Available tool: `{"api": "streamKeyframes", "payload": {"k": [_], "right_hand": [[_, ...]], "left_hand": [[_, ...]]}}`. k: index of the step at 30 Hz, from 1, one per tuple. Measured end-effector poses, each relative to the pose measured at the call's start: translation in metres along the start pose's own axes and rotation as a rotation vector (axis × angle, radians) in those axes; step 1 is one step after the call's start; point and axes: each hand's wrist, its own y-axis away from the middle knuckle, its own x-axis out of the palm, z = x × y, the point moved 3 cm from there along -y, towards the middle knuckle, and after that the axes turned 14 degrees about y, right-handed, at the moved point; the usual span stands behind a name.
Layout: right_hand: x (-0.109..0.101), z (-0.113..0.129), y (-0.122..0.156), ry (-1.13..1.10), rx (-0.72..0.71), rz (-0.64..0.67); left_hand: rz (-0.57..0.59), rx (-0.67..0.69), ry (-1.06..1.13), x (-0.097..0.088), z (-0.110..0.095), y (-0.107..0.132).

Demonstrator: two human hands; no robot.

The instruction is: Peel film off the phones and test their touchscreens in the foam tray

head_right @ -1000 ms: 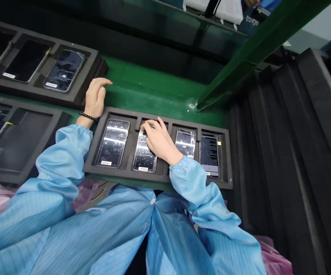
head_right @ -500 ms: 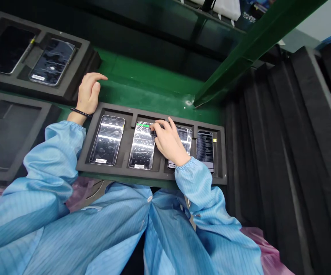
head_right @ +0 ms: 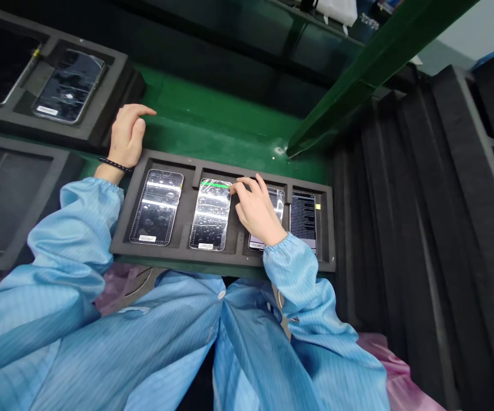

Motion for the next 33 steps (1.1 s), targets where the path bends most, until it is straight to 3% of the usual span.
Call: {"api": "streamKeyframes", "payload": {"k": [10,20,27,33], "right_hand": [[-0.003,0.017,0.022,-0.011,-0.037,0.042],[-0.010,0.044,0.058,-0.041,-0.064,0.112],[-0.019,0.064,0.082,-0.077,-0.097,0.182],[-0.027,0.061,0.075,-0.230,-0.084,0.263]], "left_hand": [[0.030,-0.046,-0.010,0.000,-0.001,0.000],[0.032,-0.075,0.097,-0.001,0.002,-0.001],[0.057,-0.077,0.046,-0.001,0.003,-0.001],[0.056,-0.075,0.051,-0.001,0.004,-0.001]]}}
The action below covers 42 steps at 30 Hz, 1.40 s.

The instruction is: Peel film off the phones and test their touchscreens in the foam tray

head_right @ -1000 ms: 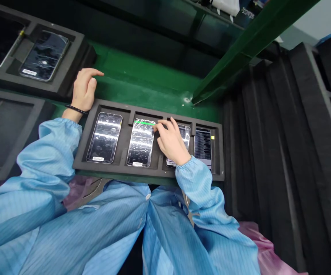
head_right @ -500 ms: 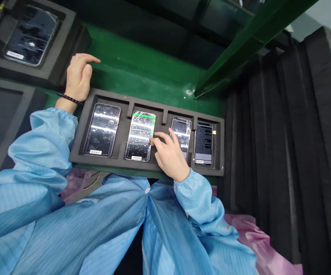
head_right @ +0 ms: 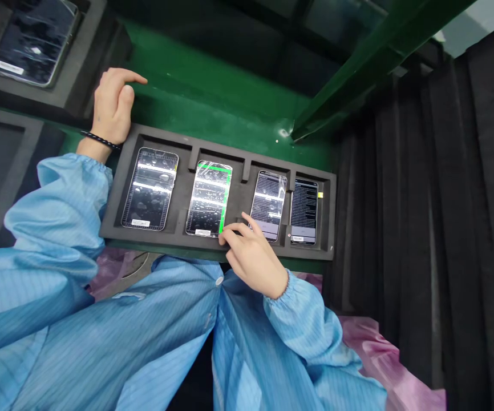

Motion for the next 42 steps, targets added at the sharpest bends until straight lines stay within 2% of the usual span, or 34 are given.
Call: {"api": "streamKeyframes", "payload": {"k": [3,6,12,17,21,25,29,35,42], "right_hand": [[-0.008,-0.012,-0.010,-0.074,0.036,-0.044],[-0.014,-0.024,-0.018,-0.022,0.083,-0.144],[-0.005,-0.026,-0.033,0.226,0.001,0.005],[0.001,-0.033,-0.042,0.303,-0.033,-0.036],[0.003,-0.037,-0.039,0.334,-0.026,-0.121],[0.000,-0.036,-0.042,0.252,-0.029,-0.161],[-0.011,-0.036,-0.068,0.144,-0.035,-0.218],[-0.008,-0.037,-0.116,0.217,-0.030,-0.188],[0.001,-0.039,-0.123,0.248,-0.038,-0.152]], "left_hand": [[-0.008,0.005,0.013,0.000,-0.001,0.000],[-0.009,-0.004,0.035,0.000,-0.001,0.000],[0.003,0.006,0.039,0.000,0.000,0.000],[0.006,-0.015,0.047,0.002,0.000,0.001],[0.022,-0.022,0.052,0.004,-0.001,0.000],[0.008,-0.042,0.073,0.003,-0.002,0.000],[-0.002,-0.036,0.064,0.003,-0.002,0.000],[0.026,-0.065,0.057,0.004,0.003,-0.001],[0.023,-0.044,0.059,0.004,0.002,-0.002]]}}
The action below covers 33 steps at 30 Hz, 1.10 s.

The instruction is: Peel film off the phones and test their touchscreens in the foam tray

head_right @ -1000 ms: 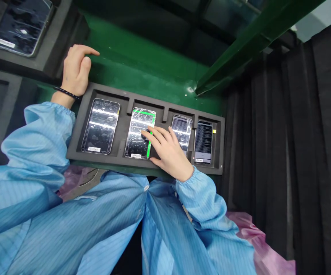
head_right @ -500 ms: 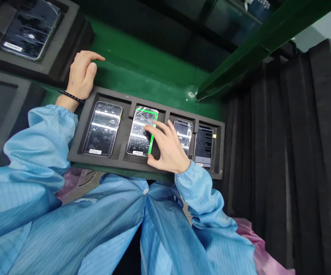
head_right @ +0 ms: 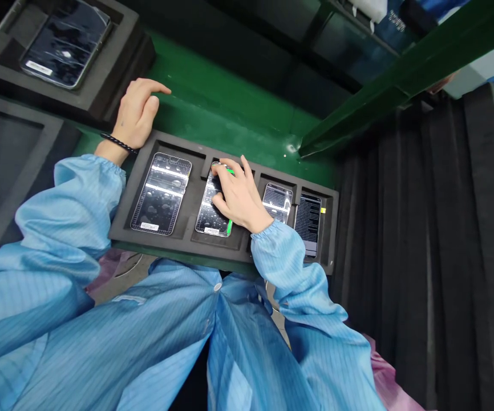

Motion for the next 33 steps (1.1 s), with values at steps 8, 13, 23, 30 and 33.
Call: {"api": "streamKeyframes", "payload": {"k": [8,13,23,30,33], "right_hand": [[-0.004,0.014,0.015,-0.036,-0.032,0.034],[-0.004,0.027,0.031,-0.059,-0.078,0.045],[-0.010,0.059,0.064,-0.089,-0.161,0.046],[-0.012,0.073,0.083,-0.171,-0.221,0.119],[-0.016,0.066,0.082,-0.192,-0.211,0.083]], "left_hand": [[0.014,0.020,-0.033,-0.001,0.000,0.000],[-0.029,0.062,-0.053,0.000,-0.004,0.002],[-0.044,0.112,-0.063,0.000,-0.005,0.003],[-0.055,0.106,-0.043,0.000,-0.005,0.003],[-0.054,0.110,-0.044,0.000,-0.005,0.003]]}}
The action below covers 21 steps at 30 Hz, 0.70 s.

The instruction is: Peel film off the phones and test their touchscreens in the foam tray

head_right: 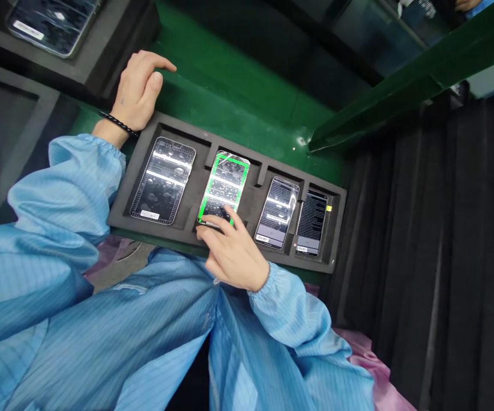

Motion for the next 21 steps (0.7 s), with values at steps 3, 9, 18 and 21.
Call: {"api": "streamKeyframes", "payload": {"k": [3,9,18,21], "right_hand": [[-0.004,-0.009,-0.001,0.025,0.048,-0.040],[0.009,-0.010,-0.007,0.050,-0.012,-0.041],[0.003,-0.015,0.011,0.102,0.013,-0.027],[-0.002,-0.019,0.025,0.130,0.055,-0.008]], "left_hand": [[0.001,-0.006,0.000,0.000,-0.002,0.000],[0.008,-0.022,0.000,-0.001,-0.005,-0.001],[0.033,0.002,-0.039,-0.001,0.000,-0.001],[0.042,0.002,-0.047,-0.001,0.001,-0.001]]}}
